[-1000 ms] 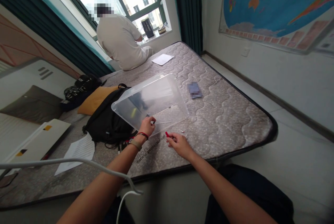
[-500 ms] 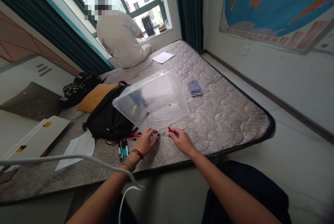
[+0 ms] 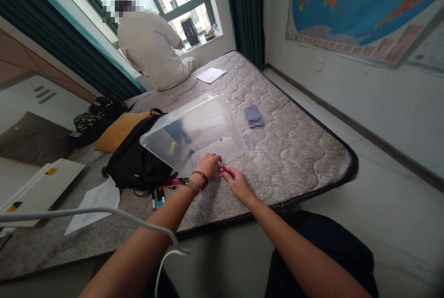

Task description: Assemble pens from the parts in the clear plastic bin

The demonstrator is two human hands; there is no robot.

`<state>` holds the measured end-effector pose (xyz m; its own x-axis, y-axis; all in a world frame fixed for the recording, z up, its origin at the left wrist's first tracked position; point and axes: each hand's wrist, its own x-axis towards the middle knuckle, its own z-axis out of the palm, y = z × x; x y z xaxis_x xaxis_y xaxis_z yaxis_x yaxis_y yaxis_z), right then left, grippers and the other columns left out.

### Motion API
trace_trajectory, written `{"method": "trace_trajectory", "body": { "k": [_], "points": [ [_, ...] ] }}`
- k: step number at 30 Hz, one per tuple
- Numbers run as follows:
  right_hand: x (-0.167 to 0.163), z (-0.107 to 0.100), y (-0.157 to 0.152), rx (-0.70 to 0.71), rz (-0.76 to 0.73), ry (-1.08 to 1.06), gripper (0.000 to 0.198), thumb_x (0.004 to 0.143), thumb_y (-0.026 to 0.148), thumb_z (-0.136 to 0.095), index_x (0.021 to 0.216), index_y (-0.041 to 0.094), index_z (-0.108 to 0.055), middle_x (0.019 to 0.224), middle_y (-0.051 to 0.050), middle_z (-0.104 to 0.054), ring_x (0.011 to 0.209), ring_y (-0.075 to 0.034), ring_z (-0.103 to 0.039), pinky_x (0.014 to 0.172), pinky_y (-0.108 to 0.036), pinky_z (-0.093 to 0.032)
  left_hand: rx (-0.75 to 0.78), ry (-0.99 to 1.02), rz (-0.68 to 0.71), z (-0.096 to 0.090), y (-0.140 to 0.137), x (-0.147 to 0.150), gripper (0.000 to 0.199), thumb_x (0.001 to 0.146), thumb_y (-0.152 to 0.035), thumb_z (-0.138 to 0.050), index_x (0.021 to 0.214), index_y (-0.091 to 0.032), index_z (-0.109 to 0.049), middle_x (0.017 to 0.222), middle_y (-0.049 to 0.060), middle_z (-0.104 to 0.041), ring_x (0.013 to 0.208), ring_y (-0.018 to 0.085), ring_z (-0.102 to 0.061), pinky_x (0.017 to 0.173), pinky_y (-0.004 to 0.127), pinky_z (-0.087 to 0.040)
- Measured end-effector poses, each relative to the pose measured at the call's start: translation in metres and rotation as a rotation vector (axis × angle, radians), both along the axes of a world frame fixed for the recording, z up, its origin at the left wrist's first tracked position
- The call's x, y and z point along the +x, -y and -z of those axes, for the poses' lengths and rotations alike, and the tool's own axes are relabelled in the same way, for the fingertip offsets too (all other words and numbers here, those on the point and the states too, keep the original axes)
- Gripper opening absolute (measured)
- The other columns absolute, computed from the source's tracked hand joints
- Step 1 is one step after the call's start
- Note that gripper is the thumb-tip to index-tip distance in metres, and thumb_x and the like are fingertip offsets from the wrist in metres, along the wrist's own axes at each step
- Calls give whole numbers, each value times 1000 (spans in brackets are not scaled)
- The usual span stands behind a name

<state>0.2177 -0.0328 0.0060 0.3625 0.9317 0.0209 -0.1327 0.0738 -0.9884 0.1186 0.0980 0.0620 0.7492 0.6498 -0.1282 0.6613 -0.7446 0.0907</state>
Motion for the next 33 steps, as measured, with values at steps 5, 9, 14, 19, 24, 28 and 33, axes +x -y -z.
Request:
{"method": "trace_trajectory", "body": {
  "k": [5,9,14,19,24,28,33],
  "points": [
    [0,-1,2,2,4,12,23,89,33,-55,98,19,-70,94,-7,-76,90,-22,-69,87,-35,-51,-57,17,-44,-4,3,4,24,82,-12,-56,100,-21,-69,91,5,-70,85,18,-65,77,27,-49],
    [-1,2,3,1,22,-6,22,89,32,-56,99,20,-70,97,-7,-75,90,-22,-70,86,-35,-52,-240,390,-254,-20,9,5,18,79,-20,-65,96,-19,-69,84,4,-70,73,16,-65,74,30,-52],
    [-2,5,1,5,30,-49,25,88,31,-58,107,20,-69,94,-7,-75,89,-22,-71,83,-35,-55,-698,1100,-562,-59,33,-6,35,70,-42,-78,91,-16,-68,92,5,-67,74,15,-65,68,30,-56],
    [-3,5,2,19,60,-70,27,88,29,-58,111,20,-68,102,-8,-75,91,-22,-72,86,-37,-55,-788,1229,-648,-81,51,-17,37,63,-38,-85,88,-15,-70,82,2,-65,76,13,-64,69,28,-56],
    [-1,-6,7,32,15,-2,24,88,27,-59,107,21,-71,108,-7,-75,99,-22,-70,91,-38,-54,-761,1231,-660,-79,52,-19,37,62,-38,-85,86,-15,-70,85,3,-66,75,13,-64,70,28,-57],
    [0,-9,8,23,21,-3,25,88,28,-59,108,22,-72,109,-8,-75,102,-23,-69,94,-40,-53,-723,1201,-634,-71,50,-19,37,63,-40,-85,86,-15,-69,88,4,-66,75,13,-63,67,25,-56],
    [0,-8,7,29,9,-19,26,88,29,-60,109,22,-72,112,-8,-74,103,-23,-69,95,-41,-53,-696,1176,-609,-67,49,-19,35,64,-40,-84,85,-15,-69,92,4,-67,74,12,-64,66,25,-56]
  ]
}}
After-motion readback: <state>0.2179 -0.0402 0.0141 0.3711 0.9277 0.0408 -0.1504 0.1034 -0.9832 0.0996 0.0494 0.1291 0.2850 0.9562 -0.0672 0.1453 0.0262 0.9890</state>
